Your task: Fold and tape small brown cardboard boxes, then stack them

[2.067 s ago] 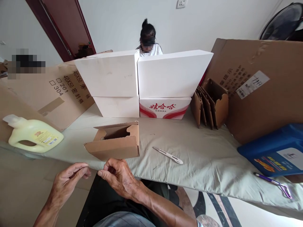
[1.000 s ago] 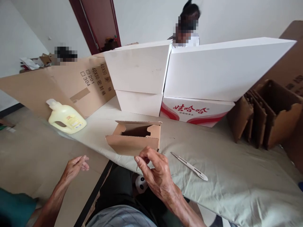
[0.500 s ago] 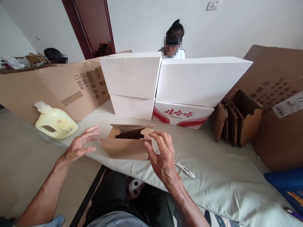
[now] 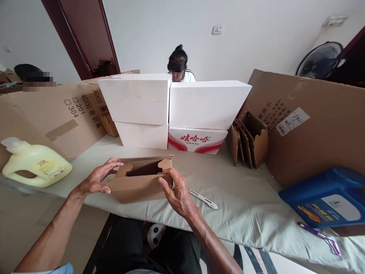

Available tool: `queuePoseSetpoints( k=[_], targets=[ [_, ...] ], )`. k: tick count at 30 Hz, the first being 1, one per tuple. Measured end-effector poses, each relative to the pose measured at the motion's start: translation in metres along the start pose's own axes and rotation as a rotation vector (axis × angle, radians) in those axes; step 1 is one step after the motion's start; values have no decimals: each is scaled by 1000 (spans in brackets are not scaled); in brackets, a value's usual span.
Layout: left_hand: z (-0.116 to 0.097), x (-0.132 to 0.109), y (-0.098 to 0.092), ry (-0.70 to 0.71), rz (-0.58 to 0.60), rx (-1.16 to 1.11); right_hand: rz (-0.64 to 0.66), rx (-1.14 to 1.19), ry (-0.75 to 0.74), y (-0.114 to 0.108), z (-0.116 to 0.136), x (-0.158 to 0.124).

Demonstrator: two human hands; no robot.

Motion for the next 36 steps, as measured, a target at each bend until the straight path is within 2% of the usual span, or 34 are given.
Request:
queuePoseSetpoints(
  k=[6, 10, 14, 16, 19, 21, 24, 27, 31, 36],
  targets=[
    [6, 0, 2, -64, -51, 11, -71, 122, -64, 2, 4, -1],
    [6, -1, 5, -61, -95, 19, -56, 106, 35, 4, -2, -10],
    [6, -4, 11, -52, -112, 54, -112, 152, 100, 3, -24, -17],
    [8, -6, 17, -34, -85, 59, -57, 229, 173, 4, -44, -16],
    [13, -12, 28, -46, -69, 120, 147, 391, 276, 8, -71, -14],
    [17, -16, 34, -82, -99, 220, 246, 467, 294, 9, -80, -13],
    [19, -21, 38, -104, -132, 341, 282, 488, 295, 6, -82, -13],
    [10, -24, 38, -109, -90, 447, 296, 458, 245, 2, -76, -14],
    [-14, -26, 37, -152, -5, 559, 301, 392, 186, -1, -71, -15],
    [-29, -27, 34, -188, -77, 597, 308, 346, 143, 0, -70, -16]
  ],
)
Point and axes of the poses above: each hand's wrist, its own x-axis towards the middle knuckle, its own y-axis out of the palm, z = x × y, the point moved 4 cm from there along x, towards the middle knuckle, and after that the axes turned 6 degrees about -y, right-handed, at the moved point
